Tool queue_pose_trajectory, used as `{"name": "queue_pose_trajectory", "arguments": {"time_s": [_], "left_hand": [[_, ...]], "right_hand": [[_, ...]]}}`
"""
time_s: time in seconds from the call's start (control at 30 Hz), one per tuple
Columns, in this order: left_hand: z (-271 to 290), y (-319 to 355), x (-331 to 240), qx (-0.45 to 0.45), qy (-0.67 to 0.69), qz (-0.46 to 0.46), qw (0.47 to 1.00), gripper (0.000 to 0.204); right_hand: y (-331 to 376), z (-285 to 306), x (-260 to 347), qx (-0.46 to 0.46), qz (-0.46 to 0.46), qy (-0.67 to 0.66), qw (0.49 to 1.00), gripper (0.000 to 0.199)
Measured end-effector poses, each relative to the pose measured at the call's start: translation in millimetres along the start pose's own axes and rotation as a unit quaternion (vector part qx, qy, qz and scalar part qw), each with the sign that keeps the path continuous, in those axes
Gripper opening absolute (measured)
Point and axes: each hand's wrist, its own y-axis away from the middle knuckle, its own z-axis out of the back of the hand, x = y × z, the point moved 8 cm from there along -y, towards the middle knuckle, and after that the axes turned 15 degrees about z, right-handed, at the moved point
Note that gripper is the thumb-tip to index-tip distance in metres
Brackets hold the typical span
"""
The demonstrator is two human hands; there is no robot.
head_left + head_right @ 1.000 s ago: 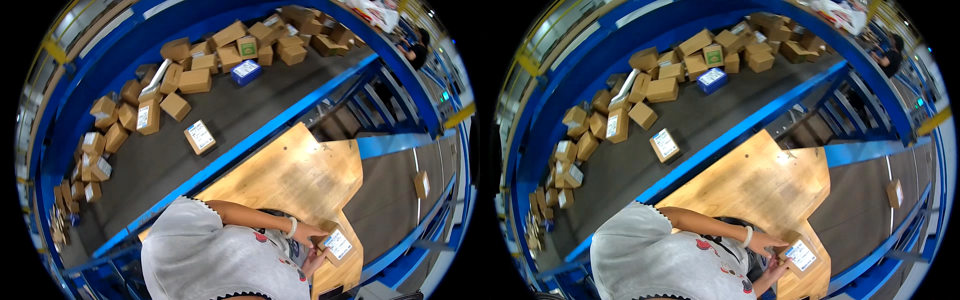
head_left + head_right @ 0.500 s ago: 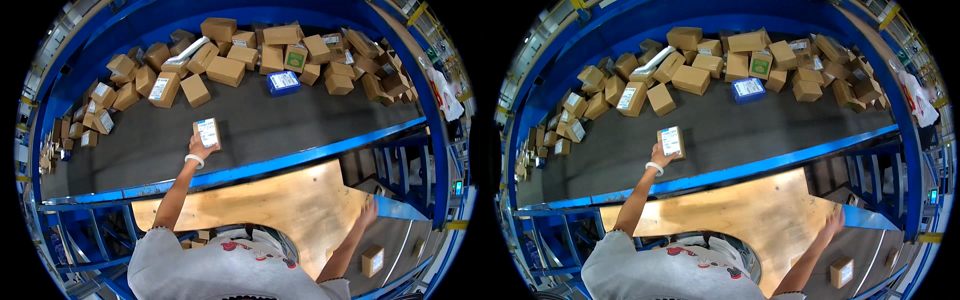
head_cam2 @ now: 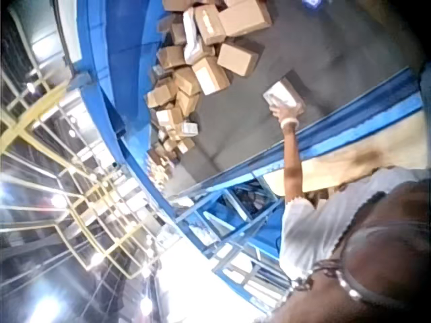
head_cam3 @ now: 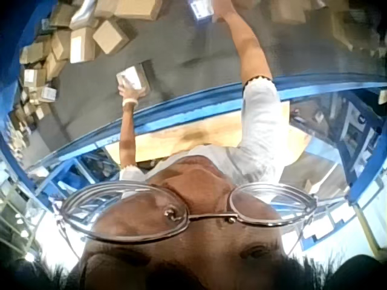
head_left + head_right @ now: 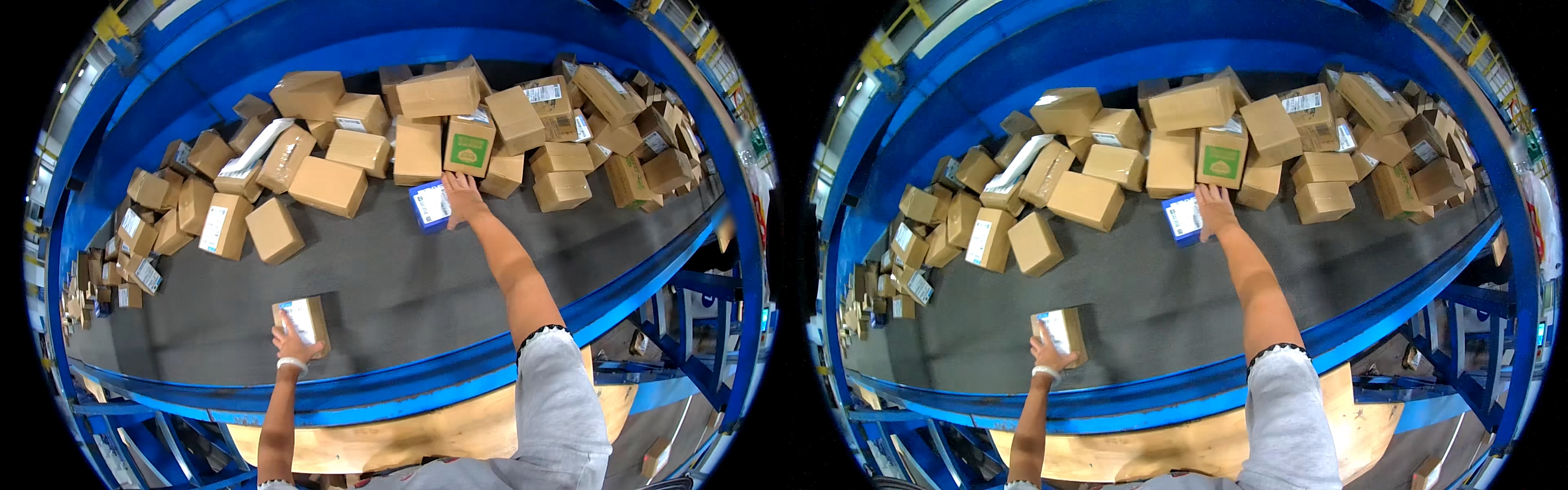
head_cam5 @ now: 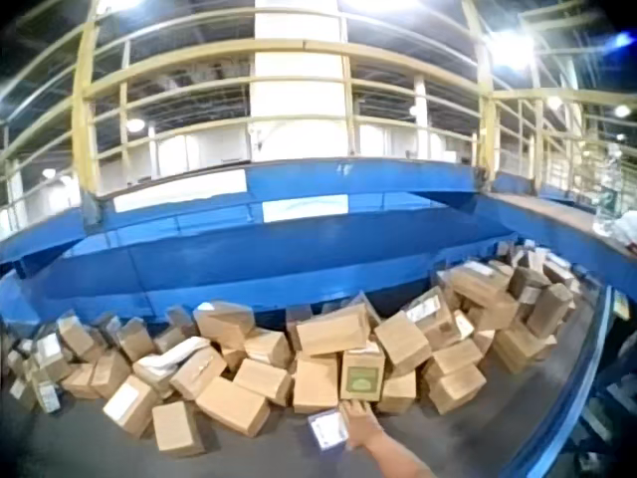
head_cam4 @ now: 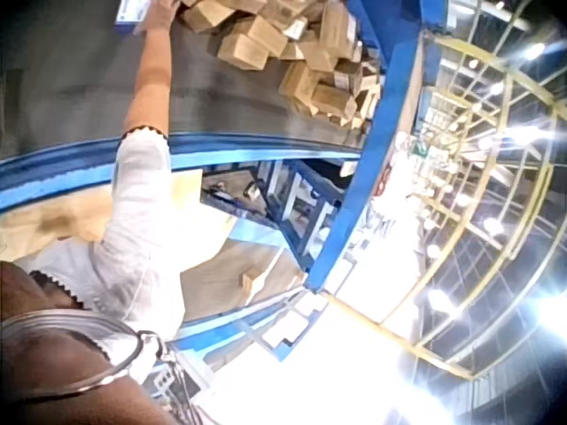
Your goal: The person stands at a conveyor belt in a warehouse, picking up cardboard boxes and envelopes. They place the items onto a wooden scanning station to read labels, then transfer them to a secondary conveyor belt. The process is repetitive, involving handling various package sizes and types.
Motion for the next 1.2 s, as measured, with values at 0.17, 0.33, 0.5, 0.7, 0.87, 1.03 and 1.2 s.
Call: {"name": "queue_pose_trajectory", "arguments": {"time_s": [0.17,0.33,0.5,0.7,0.87,1.03,1.2], "left_hand": [[-2,-9,-24,-0.039,-0.009,-0.043,0.998,0.148],[-28,48,-70,0.026,0.013,-0.127,0.991,0.139],[-13,186,-277,0.324,0.363,-0.294,0.823,0.116],[64,587,-481,0.309,0.069,-0.723,0.614,0.124],[-48,780,-448,0.279,-0.181,-0.847,0.415,0.116],[-84,811,-445,0.205,-0.156,-0.882,0.396,0.107],[-89,792,-441,0.299,-0.022,-0.78,0.549,0.098]], "right_hand": [[32,-20,-7,0.035,0.034,0.029,0.998,0.13],[154,3,31,-0.002,-0.023,-0.304,0.952,0.127],[445,92,2,-0.172,-0.149,-0.506,0.832,0.128],[858,107,119,-0.127,-0.474,-0.328,0.807,0.132],[1018,90,259,-0.026,-0.726,-0.125,0.676,0.136],[1016,25,392,-0.416,-0.877,-0.106,0.216,0.109],[979,10,316,-0.767,-0.529,-0.331,-0.148,0.069]]}}
